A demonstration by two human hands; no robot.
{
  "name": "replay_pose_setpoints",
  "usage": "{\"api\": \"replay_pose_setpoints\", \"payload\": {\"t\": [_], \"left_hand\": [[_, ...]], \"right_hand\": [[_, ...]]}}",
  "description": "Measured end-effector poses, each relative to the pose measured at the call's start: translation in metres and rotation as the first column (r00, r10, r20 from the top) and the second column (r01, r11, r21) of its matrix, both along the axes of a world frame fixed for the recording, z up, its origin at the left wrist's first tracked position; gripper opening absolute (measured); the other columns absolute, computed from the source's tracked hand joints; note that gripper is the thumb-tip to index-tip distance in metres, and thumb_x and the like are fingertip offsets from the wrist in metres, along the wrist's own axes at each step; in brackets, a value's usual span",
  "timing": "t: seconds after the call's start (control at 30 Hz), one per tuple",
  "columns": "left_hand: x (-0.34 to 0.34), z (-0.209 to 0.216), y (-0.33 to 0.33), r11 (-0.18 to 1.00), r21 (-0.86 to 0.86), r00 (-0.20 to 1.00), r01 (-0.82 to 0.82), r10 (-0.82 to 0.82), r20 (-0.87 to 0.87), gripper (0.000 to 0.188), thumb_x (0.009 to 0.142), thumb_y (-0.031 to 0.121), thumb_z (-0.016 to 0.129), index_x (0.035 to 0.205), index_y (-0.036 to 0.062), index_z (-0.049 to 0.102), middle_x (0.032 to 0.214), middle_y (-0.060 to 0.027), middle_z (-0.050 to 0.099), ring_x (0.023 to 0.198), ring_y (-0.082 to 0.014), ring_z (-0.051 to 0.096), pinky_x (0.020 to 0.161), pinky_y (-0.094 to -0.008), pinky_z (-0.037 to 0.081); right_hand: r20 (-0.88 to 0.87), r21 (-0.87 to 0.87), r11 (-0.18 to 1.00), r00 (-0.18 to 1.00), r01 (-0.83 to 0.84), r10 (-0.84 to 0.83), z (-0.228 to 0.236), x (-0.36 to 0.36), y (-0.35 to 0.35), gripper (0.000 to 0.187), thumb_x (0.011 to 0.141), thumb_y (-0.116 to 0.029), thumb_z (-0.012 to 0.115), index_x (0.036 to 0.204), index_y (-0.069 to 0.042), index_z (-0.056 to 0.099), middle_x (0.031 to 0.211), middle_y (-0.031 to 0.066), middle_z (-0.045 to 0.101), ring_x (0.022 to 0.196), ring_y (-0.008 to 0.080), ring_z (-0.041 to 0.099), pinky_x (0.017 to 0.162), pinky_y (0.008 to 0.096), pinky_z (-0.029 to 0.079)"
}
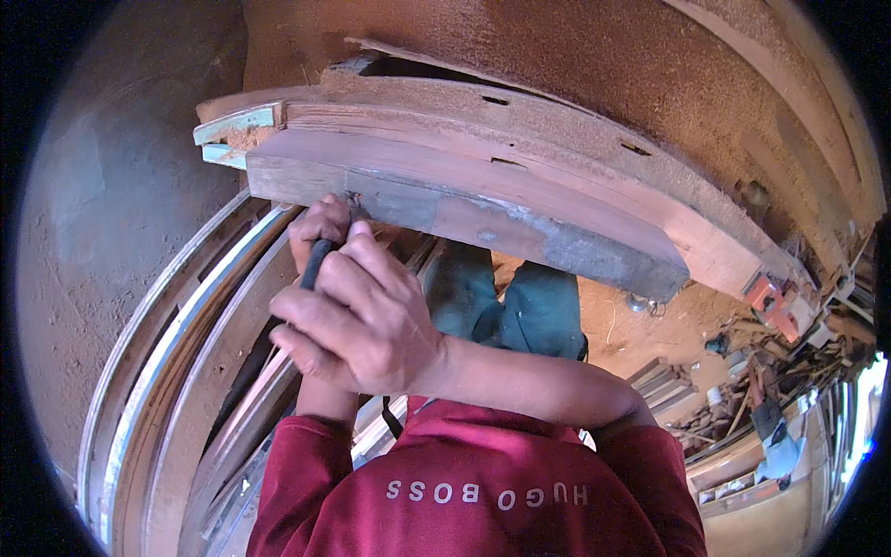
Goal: The person uses an electric hand planer to smooth a long piece of lumber, then uses a hammer and a chisel to carve out segments of the wood.
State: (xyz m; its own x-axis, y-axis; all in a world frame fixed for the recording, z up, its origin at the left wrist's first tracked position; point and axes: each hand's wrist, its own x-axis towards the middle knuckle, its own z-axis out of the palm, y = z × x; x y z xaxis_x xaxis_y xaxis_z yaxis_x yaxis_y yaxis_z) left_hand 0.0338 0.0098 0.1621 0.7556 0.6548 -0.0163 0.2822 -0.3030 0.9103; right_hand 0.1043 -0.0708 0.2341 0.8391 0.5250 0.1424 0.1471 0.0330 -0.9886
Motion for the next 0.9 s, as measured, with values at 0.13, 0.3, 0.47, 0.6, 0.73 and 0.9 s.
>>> {"api": "replay_pose_setpoints", "payload": {"t": [0.13,0.3,0.47,0.6,0.73,0.9], "left_hand": [[0.008,-0.002,0.008,1.000,-0.004,1.000,0.015,-0.015,0.000,0.033,0.083,-0.006,0.061,0.093,0.0109,0.035,0.082,-0.0017,0.036,0.075,-0.0164,0.035,0.078,-0.0344,0.037],[0.009,0.000,0.016,1.000,-0.018,1.000,0.023,-0.023,0.017,0.031,0.083,-0.005,0.060,0.092,0.0107,0.035,0.081,-0.0022,0.037,0.074,-0.0169,0.035,0.077,-0.0344,0.038],[0.008,-0.007,0.026,0.998,-0.050,0.999,0.035,-0.034,0.038,0.030,0.084,-0.004,0.059,0.091,0.0105,0.034,0.079,-0.0027,0.037,0.073,-0.0173,0.036,0.076,-0.0344,0.038],[0.002,0.000,0.034,0.999,-0.044,1.000,0.021,-0.021,0.022,0.028,0.084,-0.004,0.057,0.090,0.0103,0.033,0.079,-0.0031,0.038,0.073,-0.0177,0.036,0.076,-0.0344,0.038],[-0.017,0.000,0.043,0.999,-0.021,0.997,0.045,-0.046,-0.058,0.027,0.085,-0.003,0.056,0.089,0.0101,0.033,0.078,-0.0035,0.038,0.072,-0.0180,0.037,0.075,-0.0344,0.039],[-0.007,-0.017,0.038,0.970,-0.238,0.933,-0.046,0.126,0.336,0.025,0.083,-0.003,0.049,0.088,0.0098,0.029,0.068,-0.0045,0.032,0.065,-0.0180,0.034,0.067,-0.0333,0.038]], "right_hand": [[0.008,0.217,0.970,0.994,0.106,-0.111,-0.011,0.001,0.020,0.028,0.079,-0.031,0.075,0.071,-0.008,0.061,0.081,0.0082,0.056,0.086,0.0265,0.058,0.087,0.0463,0.046],[0.062,0.325,0.945,0.998,-0.045,0.026,-0.020,-0.006,0.033,0.035,0.074,-0.030,0.076,0.061,-0.007,0.053,0.066,0.0072,0.056,0.063,0.0236,0.060,0.072,0.0434,0.043],[0.089,0.315,0.941,0.983,0.126,-0.162,-0.028,-0.017,0.047,0.040,0.072,-0.037,0.074,0.057,-0.007,0.052,0.058,0.0069,0.052,0.055,0.0229,0.057,0.070,0.0435,0.041],[0.117,0.273,0.958,0.986,0.084,-0.120,-0.016,-0.013,0.052,0.040,0.074,-0.038,0.071,0.056,-0.007,0.051,0.058,0.0074,0.052,0.055,0.0229,0.057,0.076,0.0486,0.041],[0.155,0.190,0.978,0.982,0.081,-0.111,-0.009,-0.013,0.064,0.040,0.076,-0.037,0.070,0.055,-0.009,0.050,0.057,0.0066,0.051,0.055,0.0226,0.057,0.079,0.0520,0.041],[0.271,0.075,0.985,0.954,-0.154,0.129,-0.015,-0.035,0.109,0.029,0.086,-0.025,0.068,0.069,-0.005,0.056,0.062,0.0070,0.052,0.068,0.0250,0.063,0.057,0.0335,0.052]]}}
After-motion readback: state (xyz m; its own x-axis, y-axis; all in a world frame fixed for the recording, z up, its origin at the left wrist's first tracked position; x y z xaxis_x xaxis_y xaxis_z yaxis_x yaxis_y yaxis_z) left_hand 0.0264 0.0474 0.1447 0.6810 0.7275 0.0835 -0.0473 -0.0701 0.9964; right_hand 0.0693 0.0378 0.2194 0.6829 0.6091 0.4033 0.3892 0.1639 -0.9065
